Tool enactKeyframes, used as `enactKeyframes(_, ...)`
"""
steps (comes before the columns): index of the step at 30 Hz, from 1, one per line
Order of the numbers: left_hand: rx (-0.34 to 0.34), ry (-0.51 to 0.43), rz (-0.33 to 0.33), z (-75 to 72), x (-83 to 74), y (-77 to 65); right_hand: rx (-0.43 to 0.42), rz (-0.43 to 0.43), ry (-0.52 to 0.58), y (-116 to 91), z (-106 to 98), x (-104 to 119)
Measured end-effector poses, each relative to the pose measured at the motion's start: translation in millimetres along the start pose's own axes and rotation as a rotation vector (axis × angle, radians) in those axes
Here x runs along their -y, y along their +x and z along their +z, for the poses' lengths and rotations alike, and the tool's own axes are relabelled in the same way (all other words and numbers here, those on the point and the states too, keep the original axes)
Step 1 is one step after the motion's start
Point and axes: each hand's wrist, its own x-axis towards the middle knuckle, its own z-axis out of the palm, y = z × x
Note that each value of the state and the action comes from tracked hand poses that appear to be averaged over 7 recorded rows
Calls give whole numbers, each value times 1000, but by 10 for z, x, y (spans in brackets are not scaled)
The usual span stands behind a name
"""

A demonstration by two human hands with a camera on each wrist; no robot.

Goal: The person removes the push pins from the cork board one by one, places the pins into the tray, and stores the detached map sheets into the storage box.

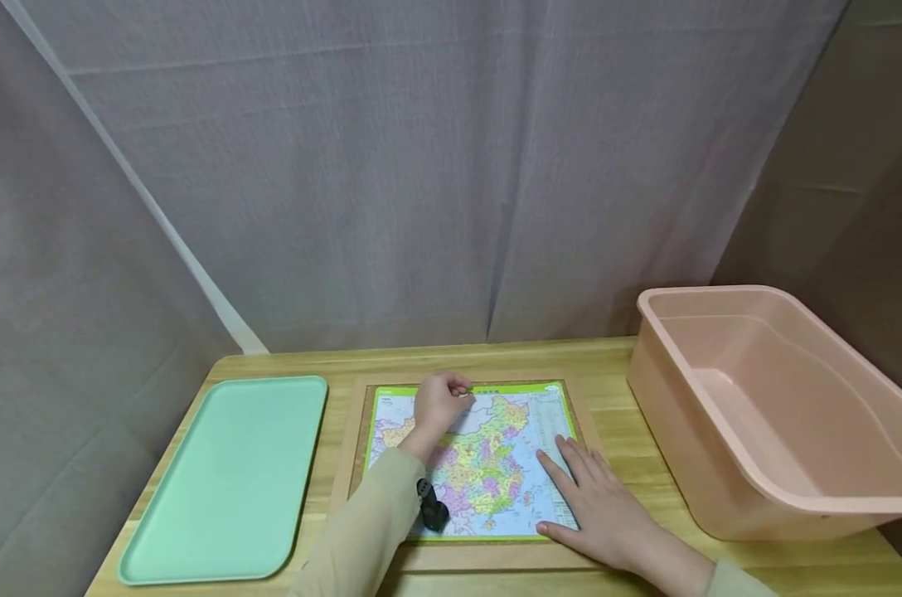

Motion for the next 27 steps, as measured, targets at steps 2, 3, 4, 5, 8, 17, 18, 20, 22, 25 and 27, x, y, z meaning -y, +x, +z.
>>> enactKeyframes(2, -2, 3, 2, 2, 2, 6, 0, -3, -5, 10, -9, -1)
enactKeyframes(3, -2, 7, 2, 4, 1, 9, 0, -5, -8, 14, -12, -1)
enactKeyframes(4, -3, 8, 3, 5, 0, 12, 0, -5, -9, 17, -14, -1)
enactKeyframes(5, -5, 10, 5, 7, -4, 14, -1, -5, -10, 20, -15, -1)
enactKeyframes(8, -3, 6, 3, 11, -14, 19, -4, -8, -5, 22, -16, -1)
enactKeyframes(17, -3, -24, -25, 15, -34, 46, -26, -19, -15, 28, -16, -10)
enactKeyframes(18, -2, -21, -28, 12, -35, 45, -24, -18, -15, 30, -17, -9)
enactKeyframes(20, -3, -15, -31, 5, -34, 40, -20, -18, -12, 32, -18, -7)
enactKeyframes(22, -1, -9, -26, -1, -29, 32, -16, -17, -8, 31, -13, -6)
enactKeyframes(25, 20, -10, -13, -18, -21, 31, -11, -14, -5, 28, -8, -9)
enactKeyframes(27, 35, -4, 2, -31, -9, 42, -7, -11, -5, 28, -7, -12)
